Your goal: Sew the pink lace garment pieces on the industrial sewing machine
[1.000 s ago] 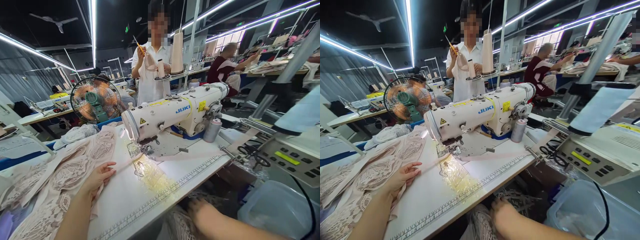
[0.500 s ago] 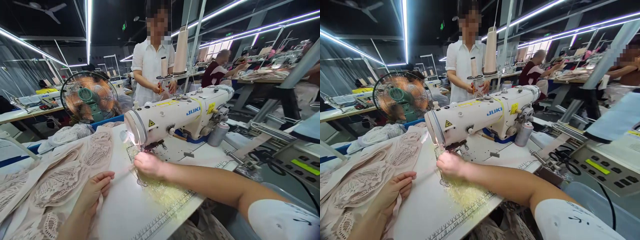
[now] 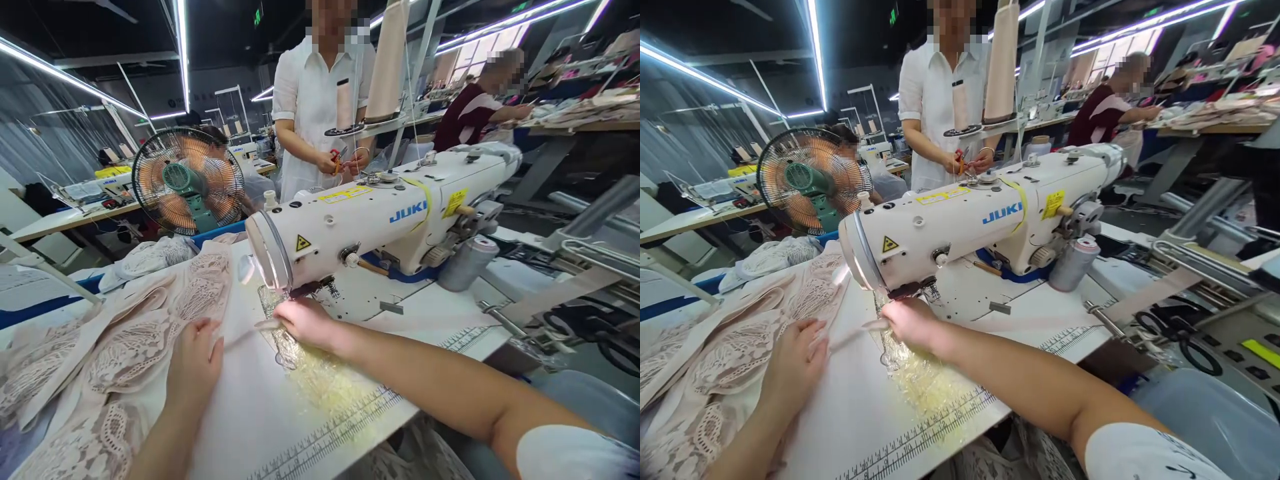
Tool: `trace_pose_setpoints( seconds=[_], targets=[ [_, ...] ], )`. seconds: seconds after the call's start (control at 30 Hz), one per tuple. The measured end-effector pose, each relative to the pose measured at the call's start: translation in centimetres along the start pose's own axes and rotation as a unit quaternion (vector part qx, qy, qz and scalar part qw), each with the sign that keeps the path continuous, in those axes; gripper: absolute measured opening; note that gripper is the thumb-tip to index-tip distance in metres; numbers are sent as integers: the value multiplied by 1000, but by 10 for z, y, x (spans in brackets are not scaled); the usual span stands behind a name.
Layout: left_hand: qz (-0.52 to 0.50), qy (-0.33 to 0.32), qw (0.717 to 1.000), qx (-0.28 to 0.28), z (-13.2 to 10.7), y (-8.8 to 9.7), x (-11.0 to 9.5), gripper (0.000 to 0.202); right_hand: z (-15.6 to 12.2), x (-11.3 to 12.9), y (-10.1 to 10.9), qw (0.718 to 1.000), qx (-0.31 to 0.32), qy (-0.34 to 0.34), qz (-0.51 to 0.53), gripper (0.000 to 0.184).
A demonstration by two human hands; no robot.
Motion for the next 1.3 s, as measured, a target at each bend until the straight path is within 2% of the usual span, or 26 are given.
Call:
trace_pose_setpoints(
  seconds=[0.07,0.13,0.23,0.3,0.47,0.57,0.7,0.83,1.2,1.3],
  targets=[
    [59,-82,994,37,-2,-17,-21,37,0,-1,1,1000,0,-3,11,20],
    [100,-143,980,94,-3,-42,-34,40,-1,-2,1,1000,3,4,19,22],
    [99,-151,973,142,2,-72,-37,30,-1,0,4,1000,6,15,18,21],
    [88,-135,973,165,4,-81,-35,23,-1,2,6,1000,6,15,13,20],
    [44,-73,976,199,3,-77,-31,30,-2,8,13,1000,11,-4,-8,19],
    [29,-43,982,184,3,-74,-28,32,-5,12,17,999,13,-8,-30,22],
    [12,-20,986,167,6,-77,-21,34,-7,16,19,998,22,2,-62,15],
    [-2,-10,987,159,8,-79,-17,35,-6,18,15,995,36,8,-92,9],
    [-17,-10,987,160,8,-80,-14,33,4,19,6,989,61,-6,-135,13],
    [-17,-13,986,163,9,-78,-14,37,-3,18,3,988,74,-4,-135,20]
  ],
)
Point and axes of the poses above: each hand's wrist, its own z-axis towards the middle knuckle, its own y-axis out of the back of the hand, x = y × z, the point moved 6 cm from there along z, towards the middle knuckle, and after that the axes turned 4 degrees about z, right-handed, at the moved point
